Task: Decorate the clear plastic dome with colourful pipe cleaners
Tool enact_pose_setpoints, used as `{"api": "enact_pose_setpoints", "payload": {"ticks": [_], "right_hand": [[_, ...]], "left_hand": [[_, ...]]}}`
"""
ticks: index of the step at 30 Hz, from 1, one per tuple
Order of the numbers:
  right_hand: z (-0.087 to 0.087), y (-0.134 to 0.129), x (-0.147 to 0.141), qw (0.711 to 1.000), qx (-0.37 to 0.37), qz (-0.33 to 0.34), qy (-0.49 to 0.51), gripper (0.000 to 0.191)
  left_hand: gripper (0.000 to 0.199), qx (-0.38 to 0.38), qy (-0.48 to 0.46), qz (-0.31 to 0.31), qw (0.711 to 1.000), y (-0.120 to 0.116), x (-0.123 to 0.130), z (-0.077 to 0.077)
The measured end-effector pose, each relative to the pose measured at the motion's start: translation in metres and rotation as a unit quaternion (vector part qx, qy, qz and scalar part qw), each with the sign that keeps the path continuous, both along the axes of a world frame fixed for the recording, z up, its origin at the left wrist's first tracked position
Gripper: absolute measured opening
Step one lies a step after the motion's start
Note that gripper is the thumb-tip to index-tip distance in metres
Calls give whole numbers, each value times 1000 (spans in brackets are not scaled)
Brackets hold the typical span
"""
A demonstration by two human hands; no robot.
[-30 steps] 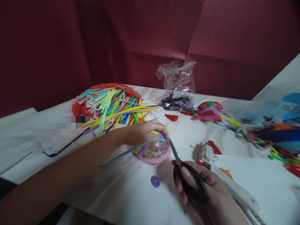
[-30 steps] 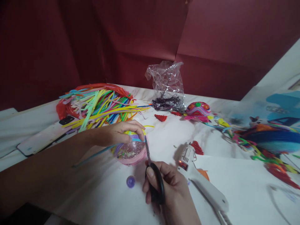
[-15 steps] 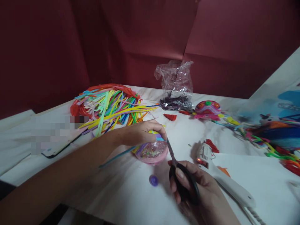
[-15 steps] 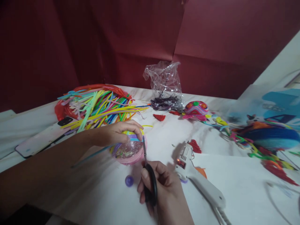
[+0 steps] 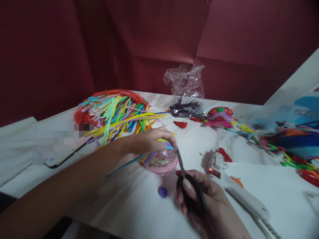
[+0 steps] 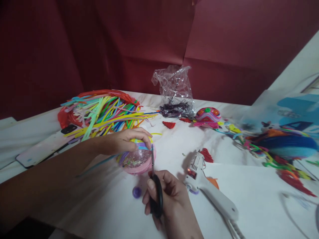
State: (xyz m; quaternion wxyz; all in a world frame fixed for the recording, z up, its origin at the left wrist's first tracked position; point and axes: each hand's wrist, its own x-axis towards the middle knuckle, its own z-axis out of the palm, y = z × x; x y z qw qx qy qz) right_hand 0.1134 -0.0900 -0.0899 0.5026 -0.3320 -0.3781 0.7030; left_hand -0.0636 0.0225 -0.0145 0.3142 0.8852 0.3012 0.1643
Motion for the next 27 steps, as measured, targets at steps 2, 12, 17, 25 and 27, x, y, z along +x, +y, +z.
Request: {"api": "enact_pose_setpoints", "payload": {"ticks": [2,12,17,25,27], "right_hand": [[1,0,0,1000,1,5,-10,41],[1,4,1,999,10,16,-37,44],[2,2,1,999,4,19,-42,46],[3,3,1,999,12,26,-32,45],[2,4,1,999,12,30,-38,45]], "left_hand": [[33,0,0,-1,1000,0,0,0],[32,4,3,0,1000,0,1,0],[32,7,-3,-4,1000,0,1,-1],[32,5,-3,-8,1000,0,0,-1],[32,8,-2,-6,1000,0,0,-1]]}}
